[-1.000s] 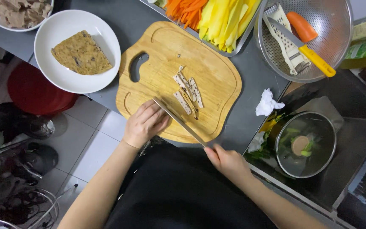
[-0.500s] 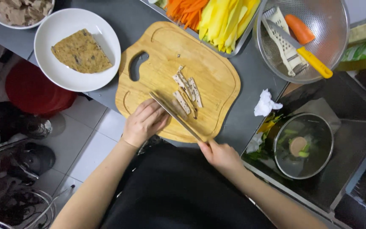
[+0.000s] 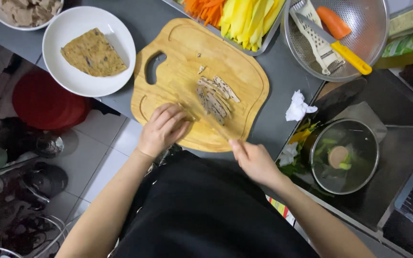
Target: Slice cooked meat and omelet into thin strips on a cutting board.
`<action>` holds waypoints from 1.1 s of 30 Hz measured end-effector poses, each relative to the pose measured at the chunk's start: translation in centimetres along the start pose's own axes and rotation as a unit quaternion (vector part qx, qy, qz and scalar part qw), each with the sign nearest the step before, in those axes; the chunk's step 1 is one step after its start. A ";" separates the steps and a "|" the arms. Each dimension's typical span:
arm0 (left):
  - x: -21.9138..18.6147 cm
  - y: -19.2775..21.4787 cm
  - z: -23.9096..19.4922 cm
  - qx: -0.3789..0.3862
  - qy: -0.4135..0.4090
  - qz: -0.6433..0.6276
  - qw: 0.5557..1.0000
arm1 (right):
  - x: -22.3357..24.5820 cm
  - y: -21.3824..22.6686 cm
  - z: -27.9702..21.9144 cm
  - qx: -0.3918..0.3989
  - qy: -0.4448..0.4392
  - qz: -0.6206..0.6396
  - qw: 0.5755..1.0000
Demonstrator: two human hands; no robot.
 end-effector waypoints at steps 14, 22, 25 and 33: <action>0.6 -0.9 -0.4 0.010 0.021 0.008 1.000 | 3.5 -2.2 2.8 -0.041 0.096 -0.093 0.990; 1.1 -0.9 -0.3 0.002 0.033 -0.001 0.999 | -1.4 -2.1 0.0 0.005 -0.070 -0.187 0.980; 0.6 -0.7 -0.4 0.000 0.026 -0.005 1.000 | 0.4 -3.1 2.5 0.001 0.004 -0.112 0.994; 0.7 0.3 0.0 -0.004 0.018 -0.039 0.999 | -3.1 -1.3 3.3 0.068 -0.100 0.203 0.972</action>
Point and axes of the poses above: each hand's wrist, its own z-axis towards the middle knuckle, its own y-axis out of the back of the hand, x = y × z, the point moved 4 cm from there along z, towards the middle knuckle, and after that the axes turned 14 degrees about x, right-handed, at the moved point
